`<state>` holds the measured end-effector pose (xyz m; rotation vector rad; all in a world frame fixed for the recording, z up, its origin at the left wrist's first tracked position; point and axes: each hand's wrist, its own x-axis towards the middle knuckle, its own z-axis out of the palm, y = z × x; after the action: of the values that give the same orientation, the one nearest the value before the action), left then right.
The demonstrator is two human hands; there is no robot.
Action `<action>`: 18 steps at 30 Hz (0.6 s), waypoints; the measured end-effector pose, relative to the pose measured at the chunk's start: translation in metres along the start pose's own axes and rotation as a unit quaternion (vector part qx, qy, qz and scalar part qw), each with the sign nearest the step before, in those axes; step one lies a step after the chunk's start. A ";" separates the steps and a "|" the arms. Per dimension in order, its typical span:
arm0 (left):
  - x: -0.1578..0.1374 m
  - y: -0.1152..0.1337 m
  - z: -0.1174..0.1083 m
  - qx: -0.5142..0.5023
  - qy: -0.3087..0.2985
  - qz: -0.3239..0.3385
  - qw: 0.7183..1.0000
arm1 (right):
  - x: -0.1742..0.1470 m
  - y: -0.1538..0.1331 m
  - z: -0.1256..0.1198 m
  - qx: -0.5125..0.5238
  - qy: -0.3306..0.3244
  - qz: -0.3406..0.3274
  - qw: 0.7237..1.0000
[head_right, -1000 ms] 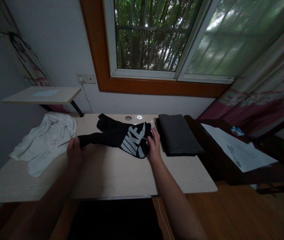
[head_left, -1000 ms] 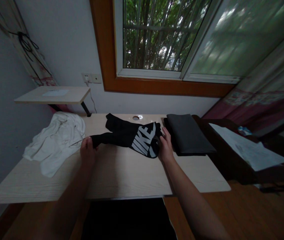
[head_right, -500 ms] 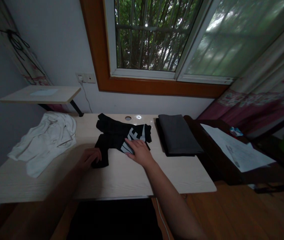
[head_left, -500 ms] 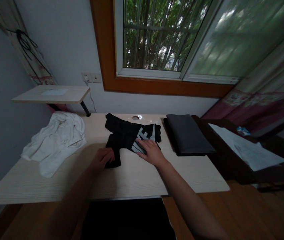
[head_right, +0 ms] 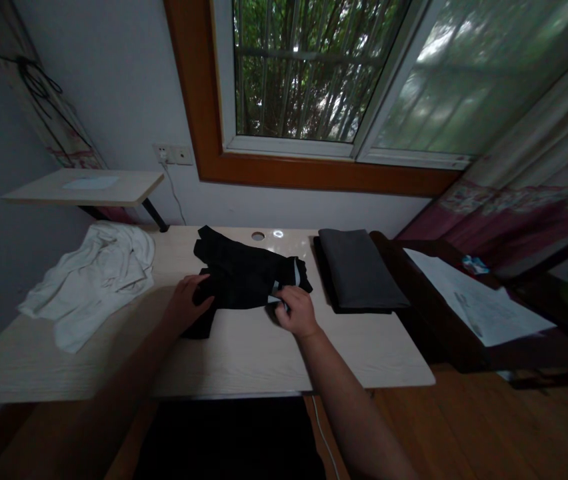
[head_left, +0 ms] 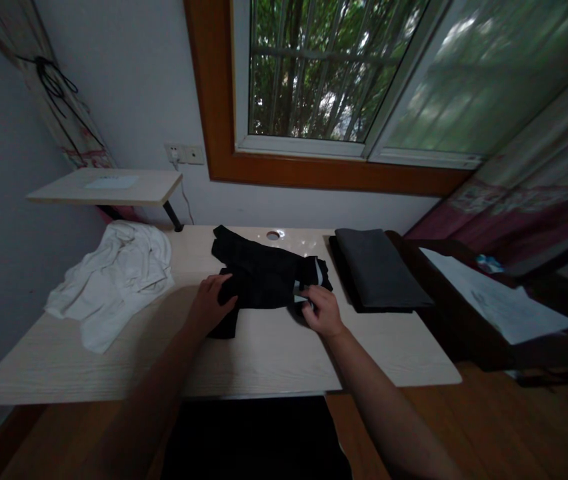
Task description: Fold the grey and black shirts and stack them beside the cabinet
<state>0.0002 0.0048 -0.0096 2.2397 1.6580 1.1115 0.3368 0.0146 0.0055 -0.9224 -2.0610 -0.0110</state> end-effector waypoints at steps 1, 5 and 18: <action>0.000 0.000 0.001 0.008 -0.019 -0.011 1.000 | -0.001 0.001 -0.002 0.003 0.026 0.021 0.999; -0.001 0.003 0.000 0.027 -0.080 -0.053 0.995 | -0.005 0.006 -0.007 0.011 0.103 0.101 0.990; -0.003 -0.031 -0.030 -0.067 0.239 -0.250 0.936 | 0.002 0.008 -0.007 0.085 0.093 0.124 0.984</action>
<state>-0.0425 0.0055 -0.0055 1.3971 2.0814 1.6284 0.3456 0.0191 0.0093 -1.0249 -1.7350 0.2009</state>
